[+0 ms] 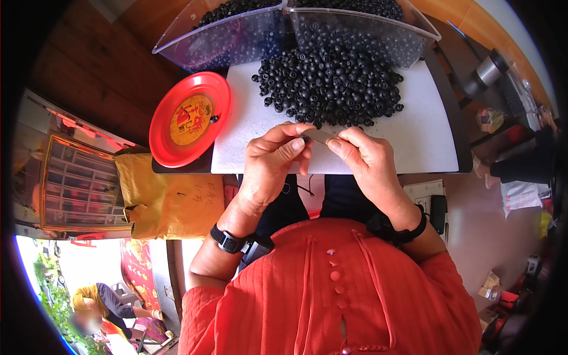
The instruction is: Cutting and sorting small black seeds into containers.
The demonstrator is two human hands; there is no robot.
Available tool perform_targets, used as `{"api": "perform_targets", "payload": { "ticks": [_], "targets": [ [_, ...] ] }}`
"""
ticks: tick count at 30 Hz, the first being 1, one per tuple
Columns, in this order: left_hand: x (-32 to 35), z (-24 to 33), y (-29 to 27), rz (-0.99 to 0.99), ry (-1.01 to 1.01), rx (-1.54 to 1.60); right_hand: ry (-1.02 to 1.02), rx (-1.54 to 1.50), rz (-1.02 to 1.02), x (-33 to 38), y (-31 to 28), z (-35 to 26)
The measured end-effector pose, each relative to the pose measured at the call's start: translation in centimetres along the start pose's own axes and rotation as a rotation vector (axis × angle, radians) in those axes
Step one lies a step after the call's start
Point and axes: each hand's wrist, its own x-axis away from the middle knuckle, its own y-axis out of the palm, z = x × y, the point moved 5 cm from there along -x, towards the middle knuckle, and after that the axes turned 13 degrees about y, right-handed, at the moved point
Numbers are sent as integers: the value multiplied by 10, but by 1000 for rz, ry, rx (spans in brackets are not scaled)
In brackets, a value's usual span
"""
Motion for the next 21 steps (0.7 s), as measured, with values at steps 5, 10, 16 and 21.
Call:
{"api": "perform_targets", "payload": {
  "ticks": [5, 10, 16, 21],
  "targets": [
    [0, 0, -1, 29, 34, 12, 43, -2, -26, -1, 1, 2],
    [0, -1, -3, 18, 45, -2, 47, 5, -35, -3, 2, 1],
    [0, 2, 1, 7, 65, -36, 26, 47, -49, -3, 2, -1],
    [1, 1, 2, 18, 70, -49, 12, 52, -58, -3, 2, 0]
  ]
}}
